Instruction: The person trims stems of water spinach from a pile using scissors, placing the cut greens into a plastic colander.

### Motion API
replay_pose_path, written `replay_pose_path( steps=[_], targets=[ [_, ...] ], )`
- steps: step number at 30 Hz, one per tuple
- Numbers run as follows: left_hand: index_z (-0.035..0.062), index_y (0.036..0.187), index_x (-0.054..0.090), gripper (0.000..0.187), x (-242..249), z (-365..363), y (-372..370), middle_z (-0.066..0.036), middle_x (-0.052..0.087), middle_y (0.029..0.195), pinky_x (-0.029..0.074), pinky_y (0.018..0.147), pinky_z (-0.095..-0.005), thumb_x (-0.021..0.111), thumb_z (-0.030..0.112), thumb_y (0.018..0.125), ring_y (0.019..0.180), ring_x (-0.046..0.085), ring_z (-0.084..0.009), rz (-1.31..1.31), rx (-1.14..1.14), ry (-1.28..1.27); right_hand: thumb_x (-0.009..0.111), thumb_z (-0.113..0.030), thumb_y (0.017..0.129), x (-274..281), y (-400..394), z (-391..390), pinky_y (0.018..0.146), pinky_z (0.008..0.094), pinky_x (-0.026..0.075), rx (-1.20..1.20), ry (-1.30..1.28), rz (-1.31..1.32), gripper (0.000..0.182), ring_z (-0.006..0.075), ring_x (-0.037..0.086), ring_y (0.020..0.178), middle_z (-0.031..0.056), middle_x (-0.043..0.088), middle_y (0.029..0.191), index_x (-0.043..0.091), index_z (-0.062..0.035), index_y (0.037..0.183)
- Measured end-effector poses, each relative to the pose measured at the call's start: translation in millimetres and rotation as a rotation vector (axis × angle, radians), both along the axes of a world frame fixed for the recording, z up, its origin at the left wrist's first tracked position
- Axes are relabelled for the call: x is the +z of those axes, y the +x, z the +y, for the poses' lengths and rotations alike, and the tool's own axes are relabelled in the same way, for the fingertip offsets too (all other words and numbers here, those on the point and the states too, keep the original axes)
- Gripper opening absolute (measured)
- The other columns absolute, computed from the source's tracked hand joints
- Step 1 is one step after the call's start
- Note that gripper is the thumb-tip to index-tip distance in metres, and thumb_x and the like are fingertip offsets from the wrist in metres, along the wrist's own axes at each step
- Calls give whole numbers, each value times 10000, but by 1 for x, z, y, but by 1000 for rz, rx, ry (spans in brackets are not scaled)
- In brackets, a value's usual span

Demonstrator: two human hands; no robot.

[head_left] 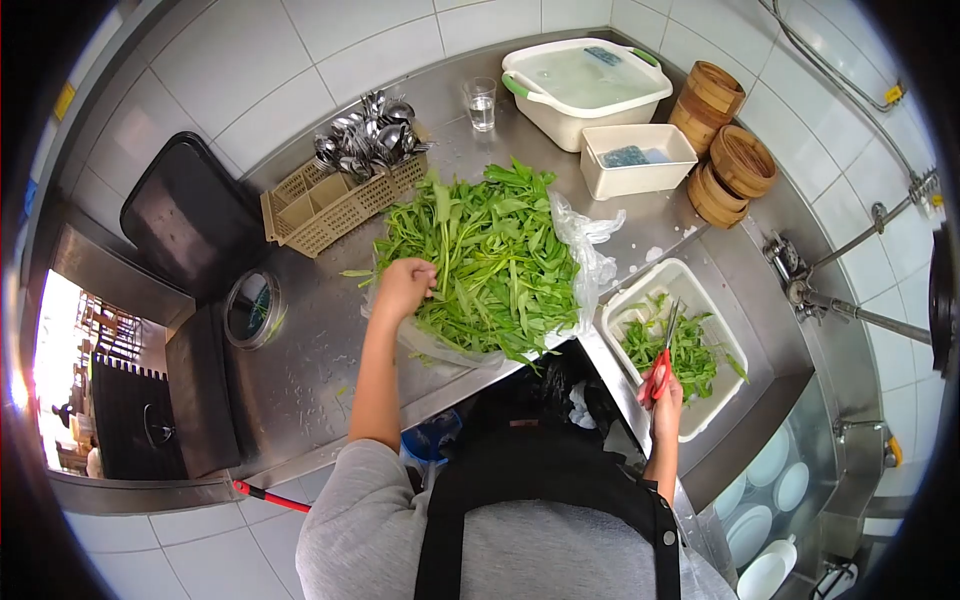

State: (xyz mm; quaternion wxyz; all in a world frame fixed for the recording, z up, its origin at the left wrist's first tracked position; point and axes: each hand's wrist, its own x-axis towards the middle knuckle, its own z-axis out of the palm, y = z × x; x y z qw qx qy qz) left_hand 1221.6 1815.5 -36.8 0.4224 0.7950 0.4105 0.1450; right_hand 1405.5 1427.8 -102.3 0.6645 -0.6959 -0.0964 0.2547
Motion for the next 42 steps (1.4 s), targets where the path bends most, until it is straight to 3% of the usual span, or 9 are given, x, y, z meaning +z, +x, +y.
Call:
replay_pose_path(
  steps=[8, 11, 13, 14, 24, 30, 32, 35, 42],
  targets=[
    [3, 998, 517, 160, 113, -18, -44, -26, 528, 764, 405, 566, -188, 408, 84, 913, 628, 495, -72, -745, 106, 93, 445, -458, 876, 1, 8, 12, 400, 192, 249, 29, -4, 3, 432, 58, 359, 400, 20, 503, 501, 552, -49, 790],
    [26, 992, 512, 167, 95, -30, -31, -9, 511, 757, 411, 567, -196, 388, 114, 923, 632, 496, -74, -676, 86, 63, 445, -448, 879, 4, 10, 24, 402, 187, 253, 67, 17, 11, 423, 54, 364, 403, 20, 504, 501, 550, -48, 792],
    [11, 1011, 513, 196, 61, -28, -18, -74, 554, 737, 455, 588, -262, 382, 110, 906, 628, 553, -134, -229, 74, 217, 448, -464, 874, 5, 7, 31, 387, 189, 243, 90, 45, 0, 443, 60, 347, 383, 22, 496, 491, 542, -40, 789],
    [11, 1021, 516, 205, 32, -21, -10, -96, 568, 733, 462, 600, -281, 380, 107, 901, 631, 571, -158, -215, 35, 170, 448, -464, 874, 5, 6, 32, 387, 189, 243, 96, 43, 4, 443, 60, 347, 383, 22, 496, 491, 542, -40, 789],
    [4, 970, 491, 148, 20, -47, 7, -57, 514, 709, 430, 569, -253, 388, 86, 902, 590, 499, -118, -320, -49, 202, 443, -452, 877, 16, -6, 45, 398, 187, 251, 226, 94, -35, 420, 60, 369, 399, 28, 510, 515, 542, -48, 818],
    [5, 958, 492, 126, 23, -72, 26, -63, 549, 735, 428, 554, -231, 413, 81, 897, 593, 507, -100, -474, -129, 70, 559, -469, 805, 50, -23, 60, 475, 196, 329, 642, 316, -28, 462, 79, 477, 513, 18, 498, 574, 532, -12, 864],
    [6, 953, 489, 110, 23, -82, 42, -63, 557, 743, 423, 553, -220, 426, 72, 893, 591, 505, -92, -520, -167, 10, 571, -368, 814, 54, -28, 61, 502, 202, 356, 705, 343, -17, 374, 78, 480, 537, 3, 490, 619, 524, -2, 871],
    [1, 921, 456, 55, 15, -99, 74, -73, 572, 736, 418, 524, -210, 449, 26, 872, 549, 499, -89, -704, -304, -90, 558, -276, 835, 54, -30, 59, 499, 189, 348, 691, 358, 4, 280, 71, 483, 549, 7, 503, 665, 521, -1, 873],
    [-5, 921, 447, 55, -4, -157, 147, -78, 572, 732, 434, 525, -237, 446, 7, 867, 562, 514, -95, -704, -558, -132, 536, -269, 856, 53, -21, 29, 506, 196, 349, 383, 331, 18, 254, 78, 491, 533, 5, 511, 640, 529, -15, 856]
  ],
)
